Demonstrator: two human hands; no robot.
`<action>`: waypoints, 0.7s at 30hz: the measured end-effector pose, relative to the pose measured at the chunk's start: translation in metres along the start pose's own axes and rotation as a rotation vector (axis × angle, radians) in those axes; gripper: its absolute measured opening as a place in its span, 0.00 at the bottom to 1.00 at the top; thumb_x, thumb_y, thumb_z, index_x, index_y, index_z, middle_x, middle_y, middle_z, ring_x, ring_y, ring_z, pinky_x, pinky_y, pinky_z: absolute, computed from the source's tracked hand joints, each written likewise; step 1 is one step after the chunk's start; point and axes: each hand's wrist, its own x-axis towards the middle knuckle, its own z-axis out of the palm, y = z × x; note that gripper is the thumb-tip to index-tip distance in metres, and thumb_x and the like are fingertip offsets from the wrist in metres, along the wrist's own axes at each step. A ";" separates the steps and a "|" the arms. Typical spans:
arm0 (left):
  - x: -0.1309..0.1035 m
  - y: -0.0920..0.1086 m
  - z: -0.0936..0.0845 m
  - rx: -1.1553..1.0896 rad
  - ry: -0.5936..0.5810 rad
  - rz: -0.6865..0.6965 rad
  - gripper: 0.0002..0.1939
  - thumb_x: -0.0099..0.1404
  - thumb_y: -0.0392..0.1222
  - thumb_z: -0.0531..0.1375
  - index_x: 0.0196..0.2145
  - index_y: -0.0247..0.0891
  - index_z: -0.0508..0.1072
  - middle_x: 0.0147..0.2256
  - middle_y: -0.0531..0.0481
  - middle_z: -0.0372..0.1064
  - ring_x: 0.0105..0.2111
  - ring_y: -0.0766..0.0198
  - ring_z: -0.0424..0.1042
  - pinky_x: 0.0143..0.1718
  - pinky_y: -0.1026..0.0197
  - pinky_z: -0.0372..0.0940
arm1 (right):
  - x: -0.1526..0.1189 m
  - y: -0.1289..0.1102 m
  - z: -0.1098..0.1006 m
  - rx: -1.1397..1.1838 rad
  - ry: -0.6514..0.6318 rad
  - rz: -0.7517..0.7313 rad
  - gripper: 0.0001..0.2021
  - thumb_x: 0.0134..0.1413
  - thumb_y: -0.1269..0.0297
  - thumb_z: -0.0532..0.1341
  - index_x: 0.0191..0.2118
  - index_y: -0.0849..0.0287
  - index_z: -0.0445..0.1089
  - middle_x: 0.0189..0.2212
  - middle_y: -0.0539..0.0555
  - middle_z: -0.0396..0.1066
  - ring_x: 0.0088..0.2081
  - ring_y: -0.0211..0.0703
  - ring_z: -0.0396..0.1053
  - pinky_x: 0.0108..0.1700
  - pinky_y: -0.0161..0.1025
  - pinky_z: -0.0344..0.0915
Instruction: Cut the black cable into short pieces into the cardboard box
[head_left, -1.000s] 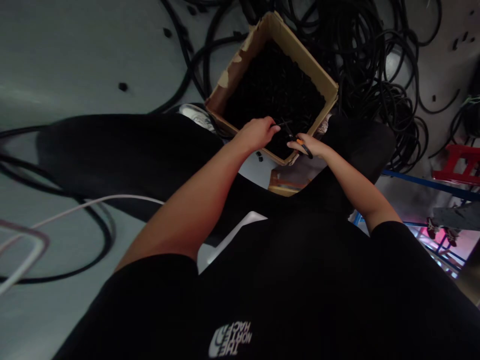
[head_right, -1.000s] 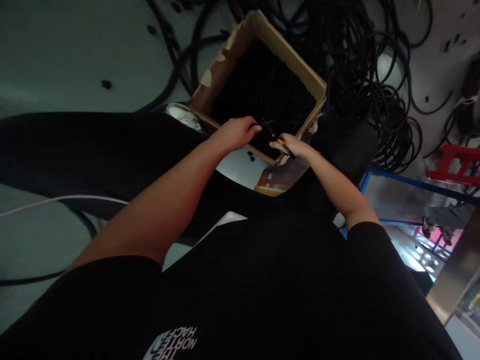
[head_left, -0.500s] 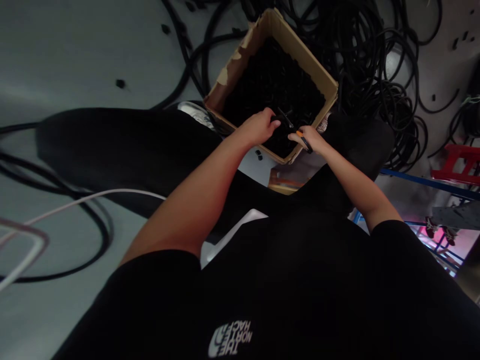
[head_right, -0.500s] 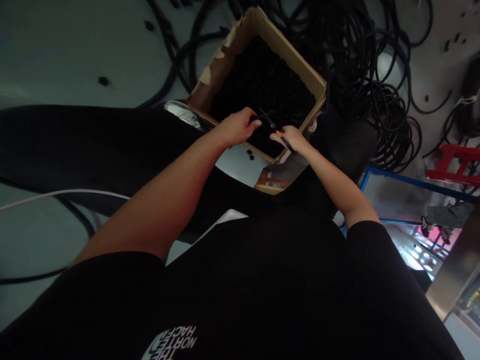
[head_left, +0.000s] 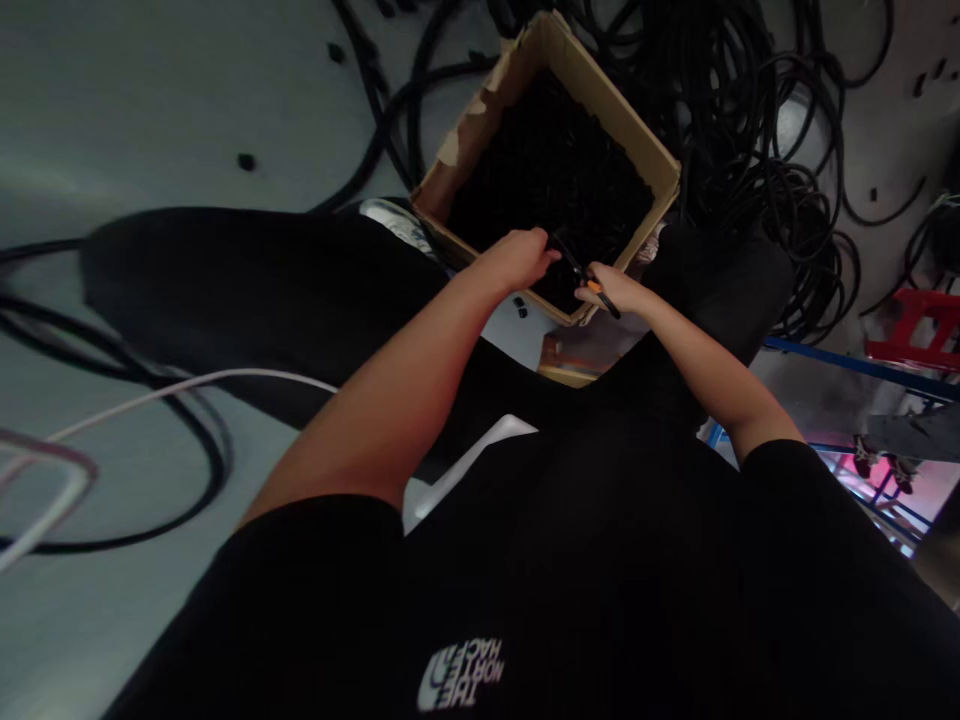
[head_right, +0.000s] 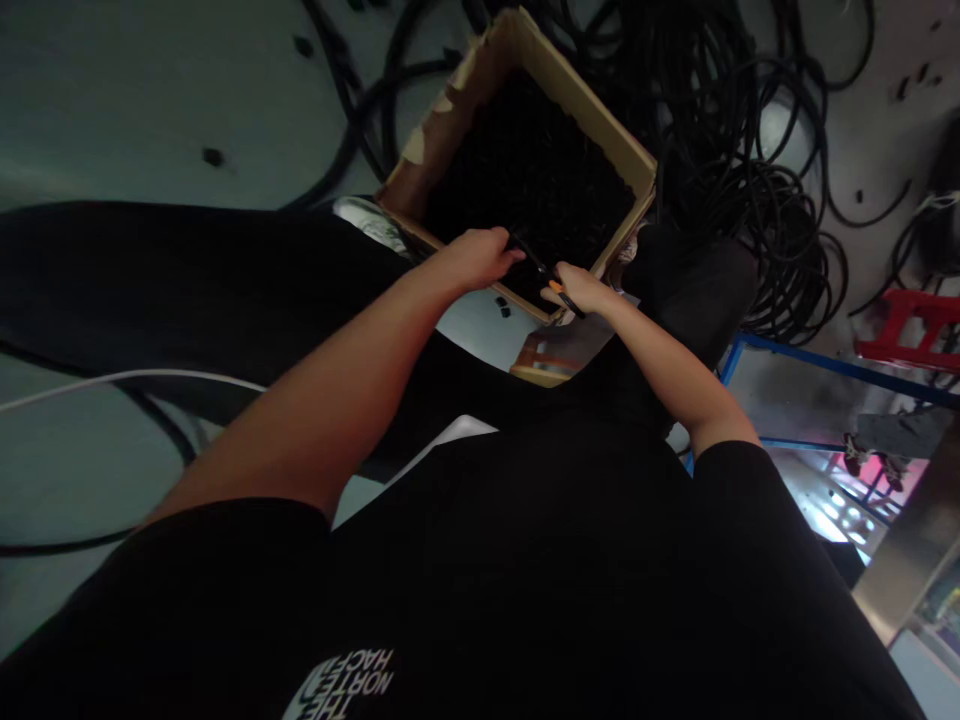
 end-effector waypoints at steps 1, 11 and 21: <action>0.000 0.004 0.000 0.035 -0.021 0.024 0.20 0.85 0.44 0.62 0.65 0.31 0.83 0.59 0.27 0.84 0.68 0.32 0.82 0.71 0.43 0.75 | 0.002 -0.002 0.002 -0.028 0.015 0.002 0.14 0.72 0.64 0.73 0.40 0.53 0.67 0.38 0.51 0.76 0.44 0.48 0.77 0.47 0.38 0.69; -0.009 0.007 -0.013 -0.015 0.054 0.011 0.26 0.86 0.46 0.62 0.74 0.33 0.74 0.63 0.28 0.83 0.67 0.36 0.82 0.70 0.44 0.74 | 0.004 -0.006 -0.006 -0.089 0.120 0.134 0.15 0.78 0.53 0.69 0.39 0.56 0.74 0.46 0.64 0.84 0.53 0.62 0.85 0.54 0.46 0.77; -0.015 0.007 -0.004 -0.068 0.093 0.073 0.20 0.87 0.41 0.59 0.70 0.36 0.78 0.62 0.30 0.84 0.66 0.37 0.83 0.70 0.42 0.74 | 0.000 -0.002 -0.006 -0.032 0.106 0.149 0.14 0.72 0.53 0.71 0.39 0.58 0.75 0.39 0.57 0.78 0.43 0.49 0.76 0.44 0.39 0.65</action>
